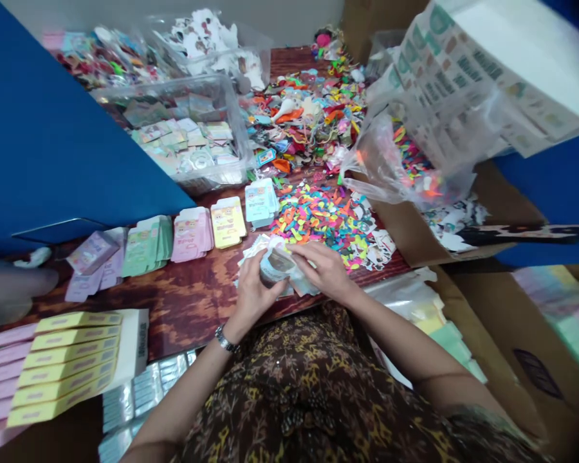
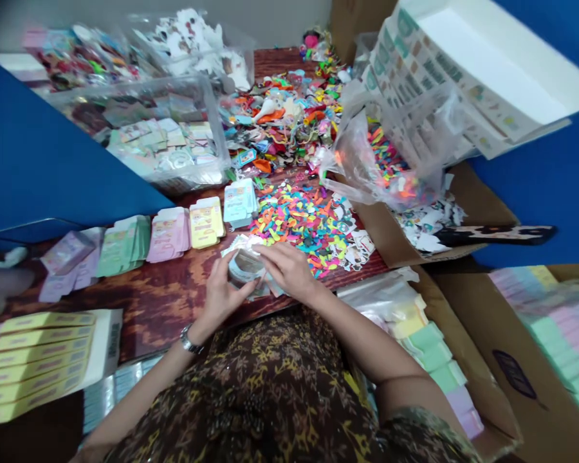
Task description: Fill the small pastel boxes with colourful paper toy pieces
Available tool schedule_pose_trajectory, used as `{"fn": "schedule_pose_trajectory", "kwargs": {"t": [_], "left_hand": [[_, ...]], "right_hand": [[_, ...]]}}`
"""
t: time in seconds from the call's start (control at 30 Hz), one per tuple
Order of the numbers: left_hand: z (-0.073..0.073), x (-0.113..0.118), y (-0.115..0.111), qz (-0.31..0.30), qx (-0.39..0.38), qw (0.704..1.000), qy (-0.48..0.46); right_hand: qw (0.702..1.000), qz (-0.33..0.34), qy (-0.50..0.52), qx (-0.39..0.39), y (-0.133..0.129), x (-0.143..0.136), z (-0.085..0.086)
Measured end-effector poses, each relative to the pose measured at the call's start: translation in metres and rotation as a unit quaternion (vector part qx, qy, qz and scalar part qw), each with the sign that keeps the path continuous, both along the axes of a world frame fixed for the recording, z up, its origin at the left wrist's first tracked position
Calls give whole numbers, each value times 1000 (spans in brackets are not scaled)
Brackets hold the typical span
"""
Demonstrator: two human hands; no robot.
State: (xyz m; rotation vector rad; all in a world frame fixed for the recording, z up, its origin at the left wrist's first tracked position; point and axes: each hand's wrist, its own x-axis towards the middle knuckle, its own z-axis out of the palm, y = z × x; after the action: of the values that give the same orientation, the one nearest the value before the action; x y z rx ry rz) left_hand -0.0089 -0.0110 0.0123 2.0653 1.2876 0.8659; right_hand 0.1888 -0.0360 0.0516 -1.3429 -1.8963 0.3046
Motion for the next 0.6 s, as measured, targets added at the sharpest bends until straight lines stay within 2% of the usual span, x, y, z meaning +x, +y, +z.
{"fn": "schedule_pose_trajectory", "kwargs": {"t": [0.17, 0.4, 0.5, 0.6], "left_hand": [[8, 1, 0, -2, -4, 1000, 5], [9, -4, -2, 10, -2, 1000, -29], [9, -5, -2, 8, 12, 999, -30], [8, -4, -2, -4, 5, 1000, -26]], "right_hand": [[997, 10, -56, 45, 4, 3, 2], [993, 38, -90, 66, 7, -1, 11], [984, 44, -151, 83, 4, -7, 8], [987, 48, -146, 55, 3, -9, 4]]}}
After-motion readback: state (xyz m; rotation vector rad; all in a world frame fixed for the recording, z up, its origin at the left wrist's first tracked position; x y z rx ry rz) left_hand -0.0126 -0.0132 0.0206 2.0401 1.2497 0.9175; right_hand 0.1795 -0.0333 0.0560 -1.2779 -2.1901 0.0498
